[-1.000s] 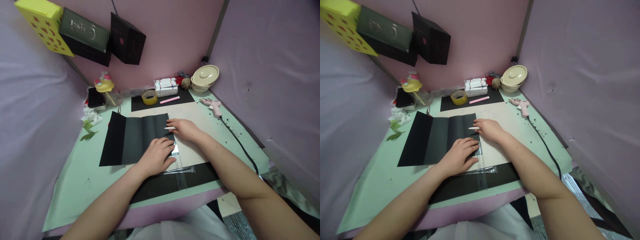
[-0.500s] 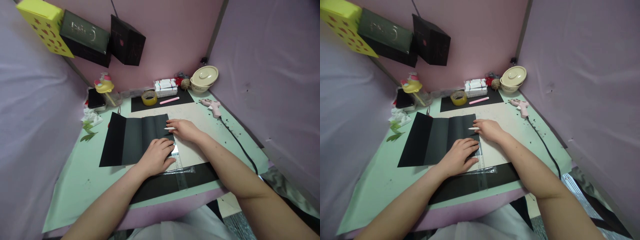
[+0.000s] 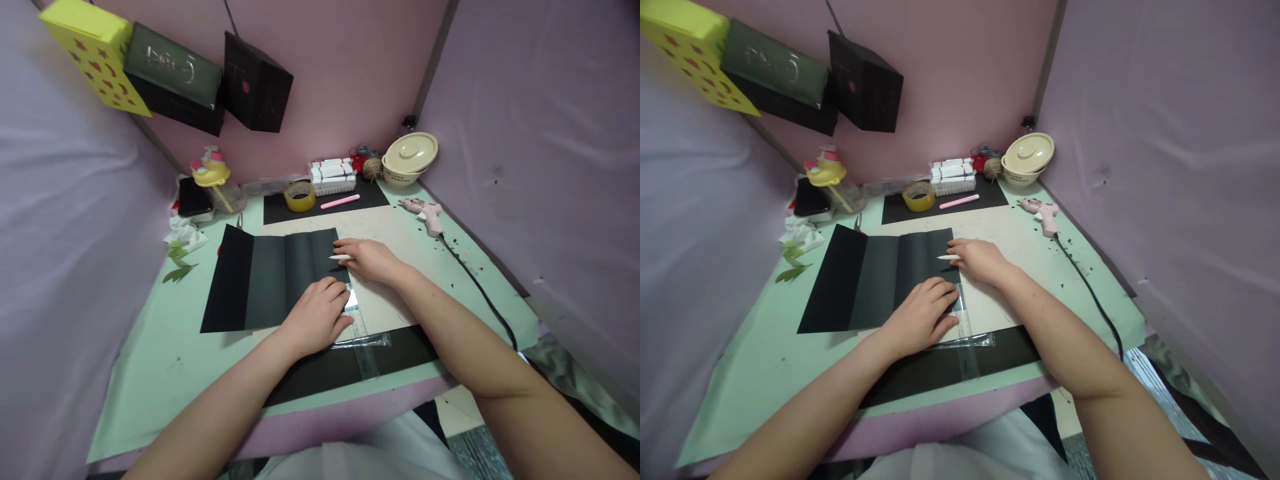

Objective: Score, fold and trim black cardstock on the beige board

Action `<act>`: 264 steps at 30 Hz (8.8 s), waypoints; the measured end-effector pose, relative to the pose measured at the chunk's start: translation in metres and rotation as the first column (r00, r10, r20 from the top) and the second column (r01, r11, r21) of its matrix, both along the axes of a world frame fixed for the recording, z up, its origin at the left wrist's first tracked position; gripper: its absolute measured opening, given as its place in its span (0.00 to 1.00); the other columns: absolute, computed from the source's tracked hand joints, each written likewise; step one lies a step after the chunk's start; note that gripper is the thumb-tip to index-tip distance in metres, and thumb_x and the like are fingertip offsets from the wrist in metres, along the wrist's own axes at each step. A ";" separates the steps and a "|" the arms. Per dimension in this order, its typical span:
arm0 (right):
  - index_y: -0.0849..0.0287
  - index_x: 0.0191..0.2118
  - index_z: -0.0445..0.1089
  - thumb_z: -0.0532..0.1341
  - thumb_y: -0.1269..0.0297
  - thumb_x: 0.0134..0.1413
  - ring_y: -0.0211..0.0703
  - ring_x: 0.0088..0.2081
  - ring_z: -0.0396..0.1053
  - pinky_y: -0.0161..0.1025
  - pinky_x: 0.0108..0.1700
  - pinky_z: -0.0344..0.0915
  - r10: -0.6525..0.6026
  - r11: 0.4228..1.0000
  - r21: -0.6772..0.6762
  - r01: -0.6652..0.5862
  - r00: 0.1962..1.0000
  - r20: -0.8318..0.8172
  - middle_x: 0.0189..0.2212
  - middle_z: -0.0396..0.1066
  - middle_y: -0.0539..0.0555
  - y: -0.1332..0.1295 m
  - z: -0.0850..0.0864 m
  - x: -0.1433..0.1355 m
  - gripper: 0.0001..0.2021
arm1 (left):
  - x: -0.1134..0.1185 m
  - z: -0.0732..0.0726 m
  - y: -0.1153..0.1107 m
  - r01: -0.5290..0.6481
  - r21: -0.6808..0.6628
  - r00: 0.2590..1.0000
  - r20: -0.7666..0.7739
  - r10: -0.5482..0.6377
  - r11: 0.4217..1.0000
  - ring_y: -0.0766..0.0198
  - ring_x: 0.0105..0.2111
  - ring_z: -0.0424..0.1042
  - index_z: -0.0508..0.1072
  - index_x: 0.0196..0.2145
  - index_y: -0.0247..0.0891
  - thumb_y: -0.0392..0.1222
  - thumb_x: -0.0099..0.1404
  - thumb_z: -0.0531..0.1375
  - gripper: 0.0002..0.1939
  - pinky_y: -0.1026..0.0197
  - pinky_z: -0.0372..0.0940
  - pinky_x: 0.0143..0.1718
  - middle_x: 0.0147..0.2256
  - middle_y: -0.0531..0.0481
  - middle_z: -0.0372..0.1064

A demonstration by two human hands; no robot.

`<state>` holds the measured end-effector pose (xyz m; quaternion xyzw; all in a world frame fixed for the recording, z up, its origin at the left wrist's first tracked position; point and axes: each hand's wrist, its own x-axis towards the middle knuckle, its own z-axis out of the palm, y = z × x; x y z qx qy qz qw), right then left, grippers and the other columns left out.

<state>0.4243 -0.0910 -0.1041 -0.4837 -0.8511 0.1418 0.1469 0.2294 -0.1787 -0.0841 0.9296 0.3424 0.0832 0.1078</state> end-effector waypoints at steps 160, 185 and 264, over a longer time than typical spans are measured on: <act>0.55 0.25 0.58 0.58 0.58 0.59 0.38 0.22 0.63 0.37 0.30 0.60 -0.328 0.933 -0.332 0.137 0.698 -0.637 0.16 0.64 0.45 -0.043 0.000 0.007 0.14 | 0.003 -0.002 -0.007 -0.056 0.027 0.992 -0.114 0.058 0.998 0.50 0.54 0.62 0.64 0.56 0.32 0.52 0.67 0.58 0.26 0.51 0.59 0.51 0.55 0.42 0.65; 0.55 0.24 0.59 0.57 0.58 0.59 0.38 0.23 0.62 0.37 0.30 0.58 -0.259 0.955 -0.271 0.124 0.797 -0.546 0.18 0.64 0.46 -0.041 -0.007 0.005 0.14 | 0.003 -0.002 -0.008 -0.065 0.031 0.990 -0.121 0.068 0.997 0.51 0.54 0.62 0.65 0.55 0.34 0.52 0.68 0.58 0.25 0.52 0.58 0.51 0.54 0.43 0.66; 0.53 0.33 0.57 0.59 0.66 0.49 0.42 0.28 0.64 0.38 0.33 0.58 -0.352 0.933 -0.186 0.309 0.890 -0.290 0.27 0.69 0.49 -0.016 -0.007 0.055 0.07 | -0.049 0.024 0.018 -0.247 -0.077 0.960 -0.152 0.234 0.966 0.51 0.57 0.61 0.69 0.55 0.36 0.49 0.66 0.60 0.23 0.52 0.62 0.54 0.59 0.42 0.63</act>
